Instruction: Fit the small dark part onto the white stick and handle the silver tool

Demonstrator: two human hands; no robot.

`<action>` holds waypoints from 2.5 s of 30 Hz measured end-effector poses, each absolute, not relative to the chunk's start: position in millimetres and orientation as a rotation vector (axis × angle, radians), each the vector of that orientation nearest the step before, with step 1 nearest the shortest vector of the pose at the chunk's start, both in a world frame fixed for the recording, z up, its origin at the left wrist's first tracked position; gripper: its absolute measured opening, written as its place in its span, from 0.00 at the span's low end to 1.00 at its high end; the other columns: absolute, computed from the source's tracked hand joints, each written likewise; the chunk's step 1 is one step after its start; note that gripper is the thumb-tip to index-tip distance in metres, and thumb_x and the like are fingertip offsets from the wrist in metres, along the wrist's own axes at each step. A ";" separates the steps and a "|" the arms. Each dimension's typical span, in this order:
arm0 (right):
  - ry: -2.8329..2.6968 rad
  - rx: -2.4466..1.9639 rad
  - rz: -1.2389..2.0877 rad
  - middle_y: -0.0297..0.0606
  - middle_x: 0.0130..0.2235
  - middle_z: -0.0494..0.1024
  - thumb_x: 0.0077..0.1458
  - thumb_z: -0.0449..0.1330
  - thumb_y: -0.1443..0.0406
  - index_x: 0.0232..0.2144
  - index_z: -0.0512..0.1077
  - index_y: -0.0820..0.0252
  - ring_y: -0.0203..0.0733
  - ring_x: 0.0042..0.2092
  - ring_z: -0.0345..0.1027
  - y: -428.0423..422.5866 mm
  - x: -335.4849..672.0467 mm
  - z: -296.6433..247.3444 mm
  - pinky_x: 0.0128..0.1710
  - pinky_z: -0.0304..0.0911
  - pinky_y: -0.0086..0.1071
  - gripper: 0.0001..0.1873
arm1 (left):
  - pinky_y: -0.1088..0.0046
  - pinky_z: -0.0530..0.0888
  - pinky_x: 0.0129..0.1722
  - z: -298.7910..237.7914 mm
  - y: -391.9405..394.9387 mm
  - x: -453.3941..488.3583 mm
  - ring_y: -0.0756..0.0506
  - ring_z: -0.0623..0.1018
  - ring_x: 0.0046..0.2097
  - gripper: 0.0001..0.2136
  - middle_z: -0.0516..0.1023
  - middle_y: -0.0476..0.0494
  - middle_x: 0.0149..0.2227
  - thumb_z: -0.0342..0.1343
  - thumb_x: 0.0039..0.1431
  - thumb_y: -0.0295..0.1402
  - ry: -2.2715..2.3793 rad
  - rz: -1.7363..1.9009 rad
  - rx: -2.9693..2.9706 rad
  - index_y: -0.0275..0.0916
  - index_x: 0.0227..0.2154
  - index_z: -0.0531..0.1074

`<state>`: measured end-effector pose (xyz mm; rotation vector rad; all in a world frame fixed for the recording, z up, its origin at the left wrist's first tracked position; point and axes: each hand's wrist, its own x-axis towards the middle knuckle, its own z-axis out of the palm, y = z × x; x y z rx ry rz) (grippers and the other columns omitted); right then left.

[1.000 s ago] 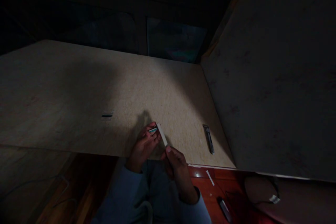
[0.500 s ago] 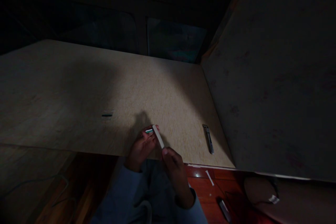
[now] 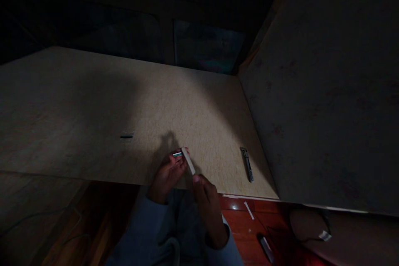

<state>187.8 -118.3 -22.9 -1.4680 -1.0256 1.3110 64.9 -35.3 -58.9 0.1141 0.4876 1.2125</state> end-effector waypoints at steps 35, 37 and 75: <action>-1.394 -1.672 1.015 0.30 0.19 0.63 0.62 0.47 0.43 0.23 0.64 0.56 0.36 0.22 0.56 -107.0 191.9 -9.2 0.24 0.45 0.32 0.27 | 0.67 0.76 0.50 -60.8 -31.1 64.2 0.44 0.81 0.42 0.02 0.82 0.40 0.37 0.63 0.55 0.26 0.465 1.177 0.026 0.35 0.29 0.77; -1.384 -1.658 0.999 0.30 0.19 0.62 0.62 0.48 0.43 0.22 0.63 0.55 0.36 0.22 0.56 -107.4 191.8 -7.6 0.24 0.45 0.32 0.27 | 0.67 0.76 0.49 -61.0 -30.8 64.8 0.45 0.81 0.40 0.02 0.82 0.41 0.37 0.63 0.56 0.26 0.469 1.189 0.028 0.35 0.29 0.77; -1.512 -1.538 0.954 0.28 0.19 0.62 0.65 0.46 0.48 0.24 0.67 0.58 0.35 0.22 0.59 -112.8 187.8 -18.2 0.24 0.47 0.30 0.26 | 0.70 0.75 0.48 -58.6 -25.9 62.2 0.46 0.82 0.42 0.13 0.82 0.37 0.39 0.49 0.65 0.22 0.466 1.140 -0.009 0.32 0.32 0.79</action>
